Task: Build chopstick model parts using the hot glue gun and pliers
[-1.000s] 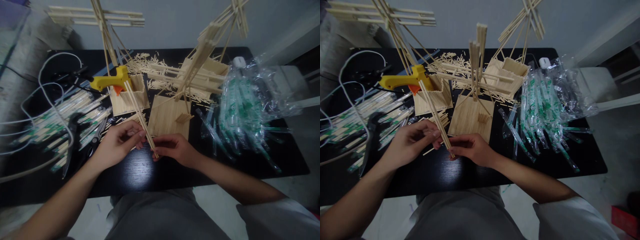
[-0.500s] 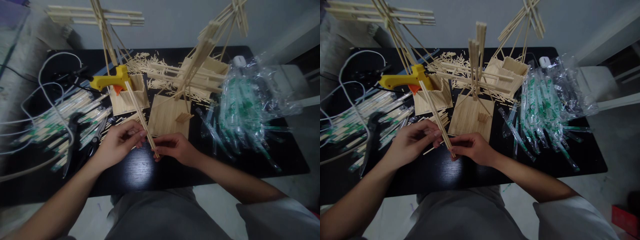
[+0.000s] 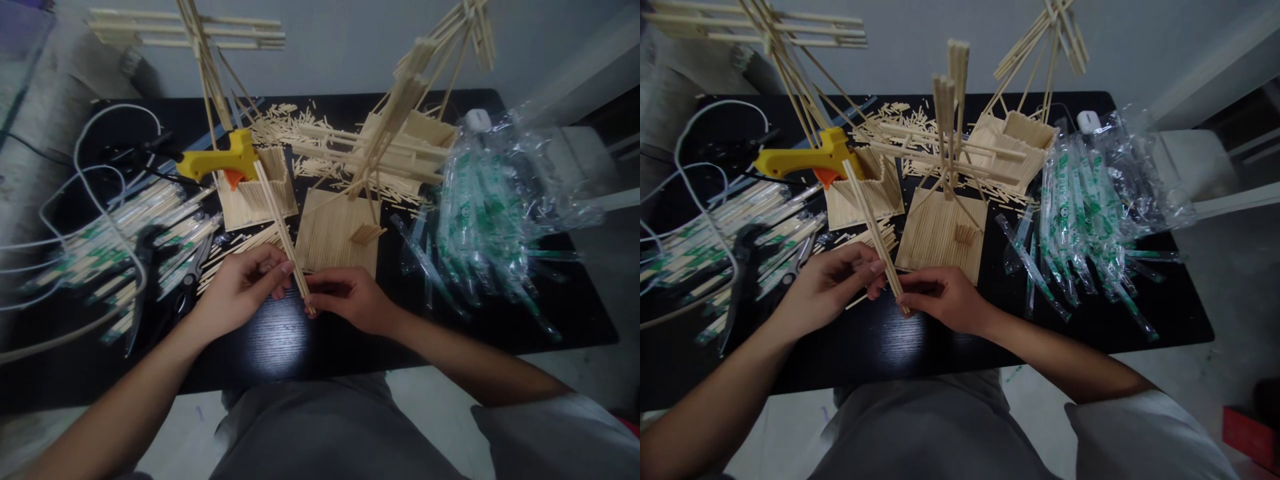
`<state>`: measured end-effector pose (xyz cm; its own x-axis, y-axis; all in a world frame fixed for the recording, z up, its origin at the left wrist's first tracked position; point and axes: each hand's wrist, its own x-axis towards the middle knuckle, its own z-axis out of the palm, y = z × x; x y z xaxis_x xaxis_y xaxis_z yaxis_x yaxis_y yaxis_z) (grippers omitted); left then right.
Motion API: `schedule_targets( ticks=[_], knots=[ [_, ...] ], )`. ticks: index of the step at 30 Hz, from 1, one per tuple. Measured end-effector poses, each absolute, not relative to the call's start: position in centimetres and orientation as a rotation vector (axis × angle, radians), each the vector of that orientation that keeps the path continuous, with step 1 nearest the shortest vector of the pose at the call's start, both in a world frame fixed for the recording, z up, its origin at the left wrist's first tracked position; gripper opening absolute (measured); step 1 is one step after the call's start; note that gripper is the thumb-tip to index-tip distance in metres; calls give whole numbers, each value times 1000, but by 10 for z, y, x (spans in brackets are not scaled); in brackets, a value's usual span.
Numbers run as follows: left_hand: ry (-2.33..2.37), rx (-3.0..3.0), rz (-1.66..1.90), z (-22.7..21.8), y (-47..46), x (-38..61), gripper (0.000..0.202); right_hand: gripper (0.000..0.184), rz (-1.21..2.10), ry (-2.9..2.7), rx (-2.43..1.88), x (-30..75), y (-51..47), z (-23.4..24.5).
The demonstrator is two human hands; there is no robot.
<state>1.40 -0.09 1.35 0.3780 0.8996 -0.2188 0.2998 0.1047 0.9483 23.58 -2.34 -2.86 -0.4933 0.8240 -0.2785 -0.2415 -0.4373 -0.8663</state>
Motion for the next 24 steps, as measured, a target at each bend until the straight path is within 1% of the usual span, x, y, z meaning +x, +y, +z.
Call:
schedule_targets(
  ticks=[5,9,16,19,24],
  knots=[
    [1133,1506,597,12,-2,15,34,32,1982,-1093,-900,237,-23,-30],
    [1123,1501,601,12,-2,16,35,31,1986,-1104,-880,237,-22,-30],
    [1103,1324,778,11,1,19,28,31,2116,-957,-792,236,-21,-26],
    [1048,1236,780,11,2,19,27,27,2162,-918,-750,237,-21,-25],
    [981,1111,824,8,2,16,17,25,2161,-897,-720,238,-21,-23]
  ],
)
